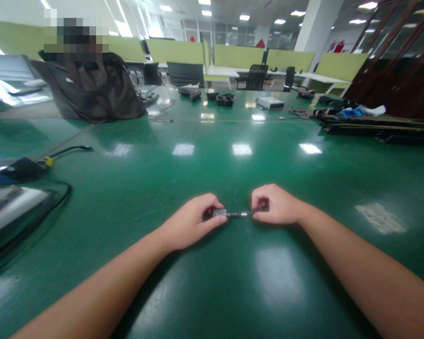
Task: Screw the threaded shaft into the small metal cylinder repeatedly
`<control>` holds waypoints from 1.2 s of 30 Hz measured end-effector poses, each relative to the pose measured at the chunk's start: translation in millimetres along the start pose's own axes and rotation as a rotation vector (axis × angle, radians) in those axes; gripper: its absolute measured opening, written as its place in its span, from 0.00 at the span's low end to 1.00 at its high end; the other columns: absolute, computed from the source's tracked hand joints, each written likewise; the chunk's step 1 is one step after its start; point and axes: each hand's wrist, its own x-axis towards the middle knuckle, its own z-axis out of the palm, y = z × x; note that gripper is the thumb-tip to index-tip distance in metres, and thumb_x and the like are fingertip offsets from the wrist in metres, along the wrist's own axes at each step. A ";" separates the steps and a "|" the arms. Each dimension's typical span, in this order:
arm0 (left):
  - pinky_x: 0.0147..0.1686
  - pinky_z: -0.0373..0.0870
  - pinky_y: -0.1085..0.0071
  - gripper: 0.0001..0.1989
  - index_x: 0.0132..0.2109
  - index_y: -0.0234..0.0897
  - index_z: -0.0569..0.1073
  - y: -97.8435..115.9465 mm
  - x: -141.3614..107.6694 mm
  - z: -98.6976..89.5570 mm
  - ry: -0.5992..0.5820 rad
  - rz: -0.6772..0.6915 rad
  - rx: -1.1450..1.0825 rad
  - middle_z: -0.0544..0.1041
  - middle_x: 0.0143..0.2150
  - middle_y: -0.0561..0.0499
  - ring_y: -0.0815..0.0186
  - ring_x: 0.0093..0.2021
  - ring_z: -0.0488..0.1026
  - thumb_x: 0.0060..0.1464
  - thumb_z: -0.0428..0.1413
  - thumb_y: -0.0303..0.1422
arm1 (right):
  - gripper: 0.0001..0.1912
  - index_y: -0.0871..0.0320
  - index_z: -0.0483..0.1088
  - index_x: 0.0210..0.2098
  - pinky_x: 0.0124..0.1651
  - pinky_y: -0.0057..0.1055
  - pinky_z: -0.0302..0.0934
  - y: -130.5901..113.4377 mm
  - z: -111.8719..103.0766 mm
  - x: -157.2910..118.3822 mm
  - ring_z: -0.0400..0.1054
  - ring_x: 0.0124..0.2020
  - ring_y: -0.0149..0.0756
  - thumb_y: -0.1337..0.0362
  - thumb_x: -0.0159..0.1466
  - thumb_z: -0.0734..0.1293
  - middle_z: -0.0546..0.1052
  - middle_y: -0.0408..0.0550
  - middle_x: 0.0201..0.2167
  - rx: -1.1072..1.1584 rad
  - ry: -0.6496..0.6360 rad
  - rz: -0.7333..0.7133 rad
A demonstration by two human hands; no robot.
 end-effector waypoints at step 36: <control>0.37 0.64 0.69 0.11 0.40 0.38 0.72 -1.1 3.1 1.8 0.027 0.048 0.097 0.74 0.36 0.52 0.63 0.36 0.72 0.55 0.63 0.38 | 0.07 0.57 0.80 0.38 0.42 0.31 0.64 -29.9 32.4 11.6 0.73 0.37 0.36 0.71 0.60 0.72 0.81 0.47 0.34 -0.014 0.140 -0.177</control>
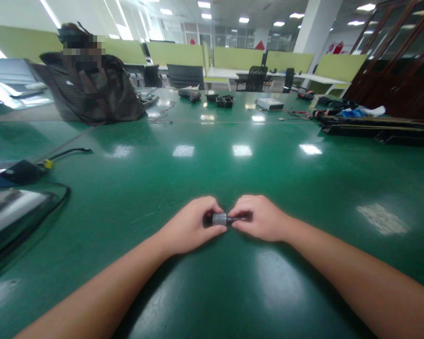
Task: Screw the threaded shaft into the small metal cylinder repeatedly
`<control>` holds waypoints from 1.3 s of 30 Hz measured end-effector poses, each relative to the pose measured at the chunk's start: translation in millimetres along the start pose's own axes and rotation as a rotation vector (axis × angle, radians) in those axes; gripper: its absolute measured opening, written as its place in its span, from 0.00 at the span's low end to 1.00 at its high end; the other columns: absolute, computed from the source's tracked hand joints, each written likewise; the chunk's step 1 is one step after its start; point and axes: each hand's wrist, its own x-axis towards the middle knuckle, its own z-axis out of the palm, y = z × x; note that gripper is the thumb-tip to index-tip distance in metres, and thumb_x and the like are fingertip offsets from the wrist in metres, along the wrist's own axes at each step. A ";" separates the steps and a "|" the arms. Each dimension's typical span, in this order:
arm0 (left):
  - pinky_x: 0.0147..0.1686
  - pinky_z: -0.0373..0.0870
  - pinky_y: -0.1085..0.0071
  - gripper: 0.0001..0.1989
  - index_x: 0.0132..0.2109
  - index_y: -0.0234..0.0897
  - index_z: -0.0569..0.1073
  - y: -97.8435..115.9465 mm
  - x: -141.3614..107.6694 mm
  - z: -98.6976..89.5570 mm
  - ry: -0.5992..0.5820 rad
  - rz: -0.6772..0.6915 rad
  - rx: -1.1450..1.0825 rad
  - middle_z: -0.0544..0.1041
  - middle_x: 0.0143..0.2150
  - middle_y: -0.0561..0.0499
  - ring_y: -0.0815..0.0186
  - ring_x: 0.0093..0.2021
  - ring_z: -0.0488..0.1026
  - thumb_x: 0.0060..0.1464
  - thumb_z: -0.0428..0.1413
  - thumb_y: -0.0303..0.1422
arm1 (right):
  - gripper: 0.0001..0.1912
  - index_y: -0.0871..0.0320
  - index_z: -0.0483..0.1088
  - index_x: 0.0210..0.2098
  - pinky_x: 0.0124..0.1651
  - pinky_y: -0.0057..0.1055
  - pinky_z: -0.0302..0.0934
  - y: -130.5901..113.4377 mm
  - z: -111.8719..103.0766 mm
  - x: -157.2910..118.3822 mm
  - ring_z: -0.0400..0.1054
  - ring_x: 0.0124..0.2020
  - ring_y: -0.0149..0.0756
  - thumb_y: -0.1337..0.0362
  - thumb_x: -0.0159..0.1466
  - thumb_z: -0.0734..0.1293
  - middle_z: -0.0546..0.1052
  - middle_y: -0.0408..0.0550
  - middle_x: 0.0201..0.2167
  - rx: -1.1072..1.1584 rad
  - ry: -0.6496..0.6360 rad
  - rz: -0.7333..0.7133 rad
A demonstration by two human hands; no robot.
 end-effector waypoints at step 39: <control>0.36 0.65 0.68 0.11 0.39 0.38 0.72 1.9 0.2 -3.2 -0.004 -0.006 -0.003 0.75 0.36 0.51 0.63 0.35 0.72 0.56 0.61 0.40 | 0.03 0.57 0.78 0.34 0.41 0.33 0.62 2.9 -1.7 -3.0 0.70 0.36 0.37 0.67 0.58 0.73 0.78 0.46 0.31 -0.090 0.022 0.016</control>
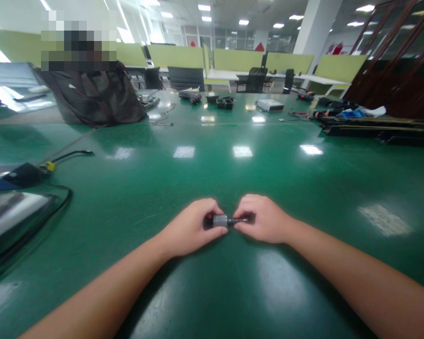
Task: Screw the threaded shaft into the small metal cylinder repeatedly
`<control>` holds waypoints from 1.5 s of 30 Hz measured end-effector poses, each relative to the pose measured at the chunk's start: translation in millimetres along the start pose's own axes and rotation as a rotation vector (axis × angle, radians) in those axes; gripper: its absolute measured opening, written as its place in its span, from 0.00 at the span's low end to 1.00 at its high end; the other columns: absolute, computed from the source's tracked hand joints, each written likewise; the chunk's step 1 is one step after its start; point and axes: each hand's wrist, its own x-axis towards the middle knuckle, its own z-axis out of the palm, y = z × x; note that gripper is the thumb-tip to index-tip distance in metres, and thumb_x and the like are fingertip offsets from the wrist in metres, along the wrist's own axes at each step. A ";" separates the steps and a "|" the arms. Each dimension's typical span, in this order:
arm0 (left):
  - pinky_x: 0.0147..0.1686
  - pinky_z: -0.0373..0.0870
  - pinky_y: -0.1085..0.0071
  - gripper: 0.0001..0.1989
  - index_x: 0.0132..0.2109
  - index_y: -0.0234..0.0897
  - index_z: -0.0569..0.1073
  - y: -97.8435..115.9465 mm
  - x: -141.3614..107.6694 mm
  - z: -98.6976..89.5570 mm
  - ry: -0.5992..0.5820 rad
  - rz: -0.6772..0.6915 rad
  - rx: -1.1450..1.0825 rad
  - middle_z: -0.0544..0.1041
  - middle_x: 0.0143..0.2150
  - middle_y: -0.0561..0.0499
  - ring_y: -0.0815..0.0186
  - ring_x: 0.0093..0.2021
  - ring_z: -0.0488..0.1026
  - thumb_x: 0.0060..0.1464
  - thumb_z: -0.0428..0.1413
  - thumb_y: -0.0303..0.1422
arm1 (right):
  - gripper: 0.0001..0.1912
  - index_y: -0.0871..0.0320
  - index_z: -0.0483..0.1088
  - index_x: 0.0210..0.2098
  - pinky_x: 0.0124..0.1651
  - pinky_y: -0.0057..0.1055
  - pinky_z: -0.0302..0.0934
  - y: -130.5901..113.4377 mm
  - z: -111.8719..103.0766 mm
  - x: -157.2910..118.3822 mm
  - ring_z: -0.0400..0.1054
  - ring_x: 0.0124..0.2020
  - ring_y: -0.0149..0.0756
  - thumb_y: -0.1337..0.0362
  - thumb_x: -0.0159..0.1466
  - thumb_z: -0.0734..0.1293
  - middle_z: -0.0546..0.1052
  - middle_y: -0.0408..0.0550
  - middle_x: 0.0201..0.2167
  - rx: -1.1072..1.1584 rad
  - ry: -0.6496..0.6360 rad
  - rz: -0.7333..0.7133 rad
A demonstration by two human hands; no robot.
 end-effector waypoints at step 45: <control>0.39 0.66 0.68 0.10 0.41 0.38 0.73 -6.8 -5.4 1.1 0.000 0.034 -0.012 0.74 0.38 0.52 0.63 0.38 0.71 0.59 0.62 0.39 | 0.02 0.60 0.75 0.27 0.32 0.27 0.60 33.2 -25.5 -7.9 0.68 0.27 0.31 0.69 0.53 0.72 0.76 0.44 0.26 0.064 -0.087 0.077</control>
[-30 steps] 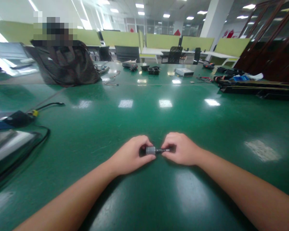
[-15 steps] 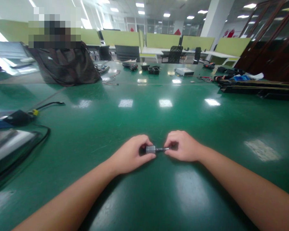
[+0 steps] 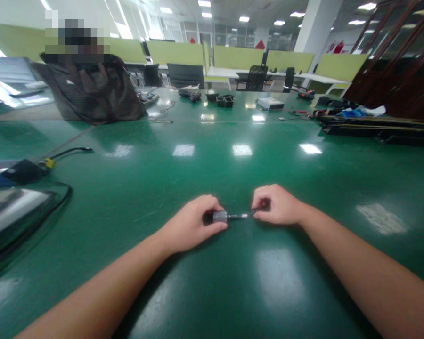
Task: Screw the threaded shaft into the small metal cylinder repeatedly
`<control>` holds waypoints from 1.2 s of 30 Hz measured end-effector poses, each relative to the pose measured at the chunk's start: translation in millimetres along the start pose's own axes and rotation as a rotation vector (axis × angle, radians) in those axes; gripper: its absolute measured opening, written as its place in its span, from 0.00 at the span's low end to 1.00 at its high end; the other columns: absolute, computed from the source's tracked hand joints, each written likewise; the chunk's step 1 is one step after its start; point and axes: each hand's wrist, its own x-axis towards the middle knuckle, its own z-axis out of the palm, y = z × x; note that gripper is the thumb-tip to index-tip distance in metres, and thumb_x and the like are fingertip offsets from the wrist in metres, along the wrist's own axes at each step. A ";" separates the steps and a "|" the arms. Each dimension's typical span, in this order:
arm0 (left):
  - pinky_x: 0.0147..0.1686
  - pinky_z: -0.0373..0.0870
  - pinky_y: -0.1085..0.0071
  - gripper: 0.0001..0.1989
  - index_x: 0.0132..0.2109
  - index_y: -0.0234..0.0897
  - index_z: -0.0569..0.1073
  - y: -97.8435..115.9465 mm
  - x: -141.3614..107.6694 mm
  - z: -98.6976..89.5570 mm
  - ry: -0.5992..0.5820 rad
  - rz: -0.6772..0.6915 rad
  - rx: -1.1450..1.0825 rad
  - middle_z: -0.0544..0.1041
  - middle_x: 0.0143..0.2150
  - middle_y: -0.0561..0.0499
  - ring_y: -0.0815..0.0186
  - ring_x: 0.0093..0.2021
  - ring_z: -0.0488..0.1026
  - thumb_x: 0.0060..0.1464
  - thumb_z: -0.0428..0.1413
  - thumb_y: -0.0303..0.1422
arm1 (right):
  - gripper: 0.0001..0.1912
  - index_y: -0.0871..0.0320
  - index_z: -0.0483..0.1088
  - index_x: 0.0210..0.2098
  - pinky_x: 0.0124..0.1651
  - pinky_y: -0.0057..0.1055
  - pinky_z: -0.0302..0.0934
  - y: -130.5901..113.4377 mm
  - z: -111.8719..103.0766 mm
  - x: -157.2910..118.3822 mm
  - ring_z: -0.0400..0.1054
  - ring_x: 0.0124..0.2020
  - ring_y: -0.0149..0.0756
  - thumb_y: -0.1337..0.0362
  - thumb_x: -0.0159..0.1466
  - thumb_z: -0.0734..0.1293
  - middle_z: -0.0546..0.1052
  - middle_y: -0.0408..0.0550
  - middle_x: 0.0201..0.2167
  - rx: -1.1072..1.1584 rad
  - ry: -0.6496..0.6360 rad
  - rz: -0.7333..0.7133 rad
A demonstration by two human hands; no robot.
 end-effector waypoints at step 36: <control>0.39 0.66 0.68 0.11 0.41 0.39 0.73 -0.6 2.3 5.2 0.020 0.022 0.010 0.75 0.39 0.52 0.63 0.38 0.72 0.52 0.65 0.34 | 0.06 0.58 0.80 0.36 0.39 0.29 0.63 -40.2 37.4 11.1 0.72 0.34 0.34 0.67 0.58 0.75 0.80 0.46 0.32 -0.006 0.085 -0.045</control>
